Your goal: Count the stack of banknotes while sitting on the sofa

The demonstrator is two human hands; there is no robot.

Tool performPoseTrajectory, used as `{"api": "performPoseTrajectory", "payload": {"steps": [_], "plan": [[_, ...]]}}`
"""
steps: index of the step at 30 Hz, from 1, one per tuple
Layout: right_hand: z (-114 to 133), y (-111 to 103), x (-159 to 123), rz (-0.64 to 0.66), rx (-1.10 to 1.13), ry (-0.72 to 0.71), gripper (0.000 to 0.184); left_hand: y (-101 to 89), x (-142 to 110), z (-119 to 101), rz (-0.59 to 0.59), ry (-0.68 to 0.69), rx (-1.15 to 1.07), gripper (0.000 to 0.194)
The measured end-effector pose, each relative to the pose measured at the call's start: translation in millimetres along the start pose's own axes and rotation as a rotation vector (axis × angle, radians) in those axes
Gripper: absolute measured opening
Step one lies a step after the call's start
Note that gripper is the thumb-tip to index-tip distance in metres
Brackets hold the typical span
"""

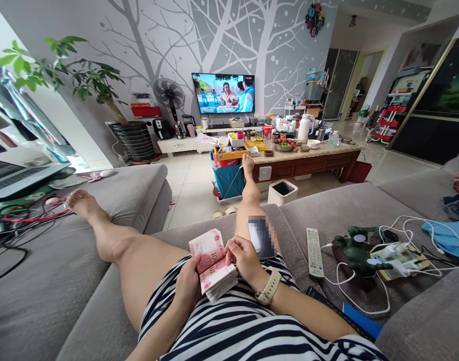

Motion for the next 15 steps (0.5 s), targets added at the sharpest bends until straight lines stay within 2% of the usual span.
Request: {"api": "performPoseTrajectory", "payload": {"steps": [5,8,15], "plan": [[-5.6,-2.3,5.6,-0.064,0.011,-0.021,0.026,-1.1,0.7,9.4,0.063,-0.129,-0.176,0.024],[-7.3,-3.2,8.0,-0.098,0.009,-0.023,0.026,0.6,-2.1,5.7,0.089,-0.117,-0.162,0.029],[-5.3,-2.4,5.9,-0.068,-0.041,-0.031,0.022,3.8,-5.9,1.4,0.129,-0.108,-0.153,0.034]]}}
Point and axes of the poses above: each hand's wrist, its own x-axis towards the middle knuckle, its own y-axis out of the palm, z = x × y, the point moved 1 cm from there along x, towards the middle knuckle, and after that the axes turned 12 degrees about y, right-handed, at the moved point
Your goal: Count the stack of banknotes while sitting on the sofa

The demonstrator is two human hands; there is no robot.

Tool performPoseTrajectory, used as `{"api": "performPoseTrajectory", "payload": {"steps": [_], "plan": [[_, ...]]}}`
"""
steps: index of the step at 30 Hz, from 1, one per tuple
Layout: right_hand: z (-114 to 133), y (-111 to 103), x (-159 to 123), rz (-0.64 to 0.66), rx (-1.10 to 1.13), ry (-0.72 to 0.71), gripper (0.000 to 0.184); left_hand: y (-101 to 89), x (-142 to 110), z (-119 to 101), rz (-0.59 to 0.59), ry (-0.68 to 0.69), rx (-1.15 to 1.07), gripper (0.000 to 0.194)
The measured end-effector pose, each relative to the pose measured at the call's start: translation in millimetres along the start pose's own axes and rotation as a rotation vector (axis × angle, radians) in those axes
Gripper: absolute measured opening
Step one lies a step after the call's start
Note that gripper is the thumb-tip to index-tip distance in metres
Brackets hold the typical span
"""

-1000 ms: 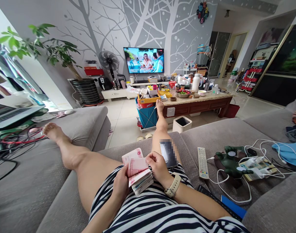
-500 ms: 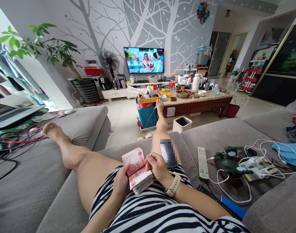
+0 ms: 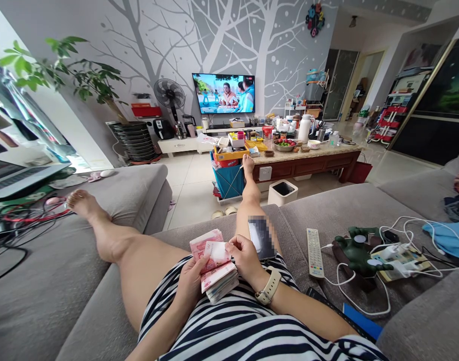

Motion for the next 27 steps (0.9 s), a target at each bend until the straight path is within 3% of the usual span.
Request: {"api": "performPoseTrajectory", "payload": {"steps": [11,20,27], "plan": [[6,1,-3,0.003,-0.035,0.006,0.026,-0.8,4,-9,-0.171,0.137,0.2,0.027],[4,0,-3,0.013,-0.042,0.023,0.027,-1.3,5,-6,-0.155,0.13,0.172,0.025],[7,1,-5,0.024,-0.033,0.019,0.025,1.0,2,-15,-0.129,0.202,0.273,0.02]]}}
Point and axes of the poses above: each hand's wrist, its own x-axis towards the middle knuckle, its own y-axis out of the palm, z = x × y, the point moved 1 cm from there along x, towards the middle knuckle, and after that the axes turned 12 degrees about y, right-handed, at the moved point
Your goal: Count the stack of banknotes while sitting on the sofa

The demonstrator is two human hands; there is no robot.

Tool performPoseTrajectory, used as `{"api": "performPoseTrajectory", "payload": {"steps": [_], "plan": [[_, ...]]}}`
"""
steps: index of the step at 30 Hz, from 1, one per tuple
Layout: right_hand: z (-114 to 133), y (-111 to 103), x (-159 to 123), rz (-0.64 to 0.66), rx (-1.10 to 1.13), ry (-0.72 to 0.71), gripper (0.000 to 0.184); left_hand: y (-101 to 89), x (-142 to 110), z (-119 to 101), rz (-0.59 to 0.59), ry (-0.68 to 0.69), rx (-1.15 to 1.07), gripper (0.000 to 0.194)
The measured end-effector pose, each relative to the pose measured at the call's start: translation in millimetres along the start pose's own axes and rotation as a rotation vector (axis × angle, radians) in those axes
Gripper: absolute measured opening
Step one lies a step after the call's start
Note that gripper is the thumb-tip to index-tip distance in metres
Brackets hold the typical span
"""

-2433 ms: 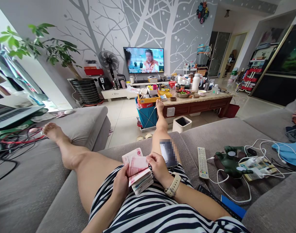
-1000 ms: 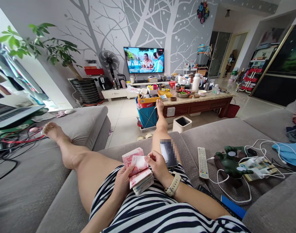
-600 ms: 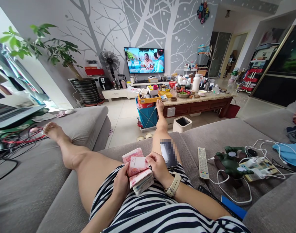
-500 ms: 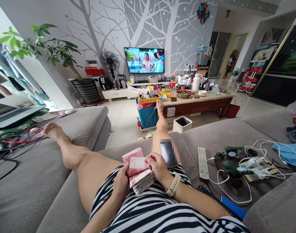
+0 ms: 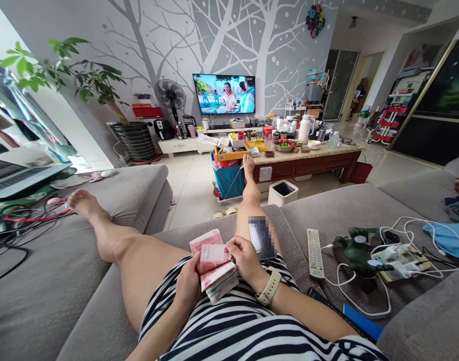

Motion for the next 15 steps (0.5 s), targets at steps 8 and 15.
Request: {"api": "performPoseTrajectory", "payload": {"steps": [8,15], "plan": [[-1,0,0,0.007,0.009,0.014,0.027,3.6,-3,-8,-0.028,-0.004,0.018,0.021],[2,1,-2,0.006,0.021,0.01,0.03,6.5,-5,-13,-0.028,-0.037,-0.016,0.023]]}}
Point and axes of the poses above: each hand's wrist, its own x-axis towards the middle knuckle, its own y-axis out of the palm, z = x × y, the point moved 1 cm from there along x, towards the middle knuckle, and after that the axes turned 12 degrees about y, right-handed, at the moved point
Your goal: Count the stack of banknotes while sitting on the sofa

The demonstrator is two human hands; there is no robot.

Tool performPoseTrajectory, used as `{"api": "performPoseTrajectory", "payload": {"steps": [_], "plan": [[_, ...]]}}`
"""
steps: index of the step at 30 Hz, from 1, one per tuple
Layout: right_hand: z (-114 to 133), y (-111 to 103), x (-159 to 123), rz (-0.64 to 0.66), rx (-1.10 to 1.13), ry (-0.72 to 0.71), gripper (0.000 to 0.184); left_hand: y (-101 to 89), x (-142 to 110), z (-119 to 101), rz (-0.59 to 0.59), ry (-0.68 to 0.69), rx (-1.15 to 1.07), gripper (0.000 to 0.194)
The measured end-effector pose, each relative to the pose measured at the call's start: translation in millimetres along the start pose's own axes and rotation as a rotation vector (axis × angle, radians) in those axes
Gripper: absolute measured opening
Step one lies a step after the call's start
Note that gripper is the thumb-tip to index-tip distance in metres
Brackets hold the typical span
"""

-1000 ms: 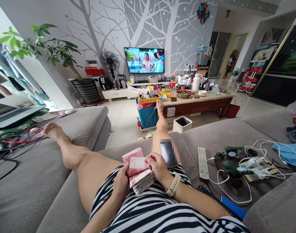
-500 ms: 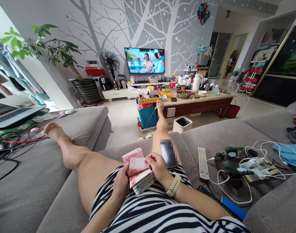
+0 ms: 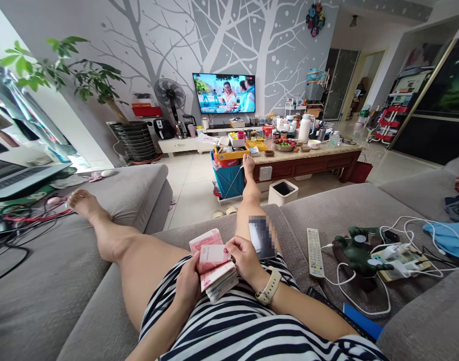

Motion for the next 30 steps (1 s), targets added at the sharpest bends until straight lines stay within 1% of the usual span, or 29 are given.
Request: {"api": "performPoseTrajectory", "payload": {"steps": [3,7,11,14,16,21,24,27,30], "plan": [[-1,1,0,0.029,0.031,0.015,0.034,0.5,0,1,-0.001,-0.025,-0.002,0.025],[-6,1,2,0.071,0.072,0.019,0.036,-2.5,2,12,0.0,-0.062,-0.059,0.024],[-10,-1,6,0.017,0.057,0.005,0.03,-3.1,1,21,0.05,-0.135,-0.2,0.022],[-11,-3,7,-0.041,0.044,0.004,0.029,-0.4,-1,19,0.08,-0.174,-0.241,0.027],[-11,-3,8,-0.049,0.035,0.001,0.029,1.4,-3,16,0.092,-0.178,-0.242,0.03],[-11,-2,6,-0.033,-0.014,-0.008,0.029,-0.4,-2,19,0.118,-0.169,-0.229,0.032],[-10,-1,5,-0.034,-0.011,-0.014,0.029,-6.1,3,26,0.111,-0.114,-0.187,0.028],[-8,-1,4,-0.026,0.0,-0.015,0.029,-11.9,9,32,0.051,-0.028,-0.116,0.025],[-6,-1,3,-0.016,-0.002,-0.018,0.029,-14.7,10,34,0.006,-0.008,-0.066,0.021]]}}
Point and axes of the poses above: each hand's wrist, its own x-axis towards the middle knuckle, its own y-axis out of the palm, z = x × y, the point moved 1 cm from there along x, towards the middle knuckle, and after that the axes turned 12 degrees about y, right-handed, at the moved point
